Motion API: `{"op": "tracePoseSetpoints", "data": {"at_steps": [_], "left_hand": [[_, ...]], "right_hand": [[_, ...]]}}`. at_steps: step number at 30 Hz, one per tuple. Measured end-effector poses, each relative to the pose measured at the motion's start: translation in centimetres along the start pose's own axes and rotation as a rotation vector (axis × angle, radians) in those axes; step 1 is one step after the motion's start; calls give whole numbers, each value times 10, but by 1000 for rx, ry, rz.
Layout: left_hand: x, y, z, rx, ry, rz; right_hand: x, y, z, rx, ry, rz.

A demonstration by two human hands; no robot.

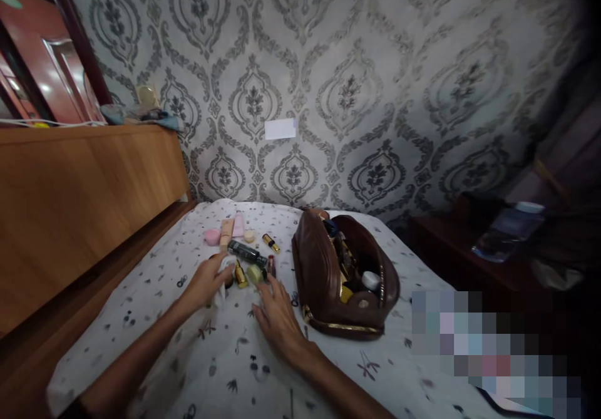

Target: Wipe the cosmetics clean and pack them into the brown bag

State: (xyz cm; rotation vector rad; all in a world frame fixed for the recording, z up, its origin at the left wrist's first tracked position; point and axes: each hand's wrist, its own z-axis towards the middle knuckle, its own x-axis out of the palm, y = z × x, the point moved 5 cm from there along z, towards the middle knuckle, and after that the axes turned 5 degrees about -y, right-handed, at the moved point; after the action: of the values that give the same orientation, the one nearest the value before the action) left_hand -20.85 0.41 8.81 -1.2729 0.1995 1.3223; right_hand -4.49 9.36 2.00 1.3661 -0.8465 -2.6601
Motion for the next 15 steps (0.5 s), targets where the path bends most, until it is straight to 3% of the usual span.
{"op": "tracePoseSetpoints", "data": {"at_steps": [4, 8, 15], "left_hand": [[0, 32, 76, -119, -8, 223], [19, 54, 134, -240, 9, 348], [62, 65, 178, -346, 114, 514]], "right_hand": [[15, -11, -3, 53, -43, 26], [14, -11, -7, 15, -33, 71], [5, -3, -3, 41, 18, 98]]}}
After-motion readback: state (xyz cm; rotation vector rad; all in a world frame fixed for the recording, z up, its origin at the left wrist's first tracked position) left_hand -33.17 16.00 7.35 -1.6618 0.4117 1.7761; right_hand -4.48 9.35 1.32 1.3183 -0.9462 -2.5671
